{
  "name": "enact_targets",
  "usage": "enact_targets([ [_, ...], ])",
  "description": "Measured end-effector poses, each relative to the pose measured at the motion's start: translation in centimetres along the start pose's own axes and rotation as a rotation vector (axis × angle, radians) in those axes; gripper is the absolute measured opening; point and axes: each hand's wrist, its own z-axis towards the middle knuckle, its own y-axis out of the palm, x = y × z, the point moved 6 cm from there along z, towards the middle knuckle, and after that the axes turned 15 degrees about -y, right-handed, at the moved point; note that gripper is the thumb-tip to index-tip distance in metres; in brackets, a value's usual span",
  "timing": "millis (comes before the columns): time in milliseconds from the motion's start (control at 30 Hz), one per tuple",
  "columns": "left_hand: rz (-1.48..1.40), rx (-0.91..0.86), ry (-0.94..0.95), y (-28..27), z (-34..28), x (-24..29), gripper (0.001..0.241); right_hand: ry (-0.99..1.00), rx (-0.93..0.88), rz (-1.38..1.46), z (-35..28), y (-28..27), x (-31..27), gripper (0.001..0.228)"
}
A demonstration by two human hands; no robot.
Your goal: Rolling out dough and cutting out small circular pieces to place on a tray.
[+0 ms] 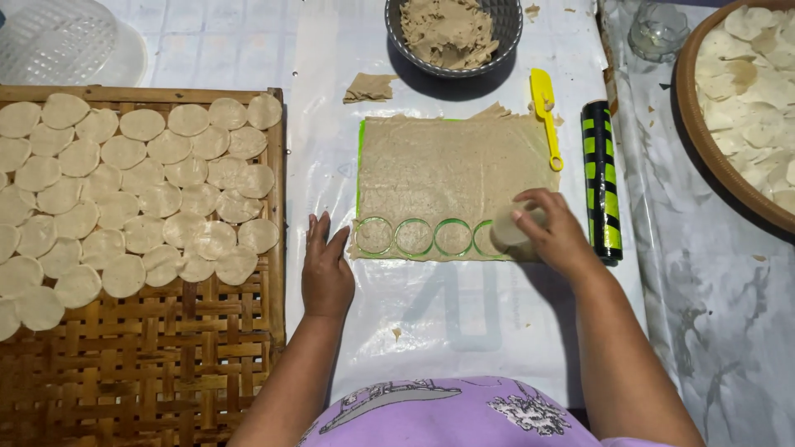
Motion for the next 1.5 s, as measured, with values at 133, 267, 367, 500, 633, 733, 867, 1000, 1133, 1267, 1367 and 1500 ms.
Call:
enact_targets([
  [133,0.011,-0.001,0.010,0.2,0.1,-0.2,0.038,0.009,0.029,-0.123,-1.5,-2.8,0.2,0.037],
  [267,0.016,0.004,0.014,0.2,0.1,-0.2,0.039,0.098,-0.001,-0.165,-2.6,-2.5,1.5,0.036],
  [367,0.009,0.003,0.009,0.1,-0.1,-0.1,0.039,0.138,-0.033,-0.201,-3.0,-0.9,2.4,0.035],
  [500,0.016,0.017,0.013,0.3,0.1,-0.2,0.039,0.174,0.011,-0.265,-2.8,0.7,4.6,0.039],
  [633,0.013,0.020,0.021,0.3,0.1,-0.5,0.040,0.147,-0.033,-0.291,-2.9,0.6,4.3,0.041],
  [733,0.014,0.002,-0.005,0.4,-0.1,-0.5,0.040,0.179,-0.094,-0.302,-3.0,0.7,4.2,0.042],
  [867,0.021,0.008,0.007,0.3,0.1,-0.2,0.039,0.218,-0.085,-0.246,-2.0,0.0,3.8,0.041],
  [1000,0.018,0.008,0.025,0.4,0.0,-0.3,0.040,0.282,-0.080,-0.278,-0.5,-1.9,2.6,0.046],
  [1133,0.025,0.019,0.035,0.2,0.2,-0.1,0.038,0.084,-0.047,-0.187,4.1,1.8,-5.3,0.040],
  [1267,0.009,0.030,0.042,0.2,0.2,-0.1,0.038,-0.186,-0.149,-0.039,8.2,7.6,-12.0,0.040],
  [1367,0.011,0.036,0.045,0.0,0.2,-0.2,0.037,-0.303,-0.207,-0.035,10.4,10.7,-14.3,0.038],
  [1500,0.027,0.020,0.047,-0.1,0.1,-0.1,0.036,-0.340,-0.312,-0.136,12.8,14.3,-13.8,0.036],
])
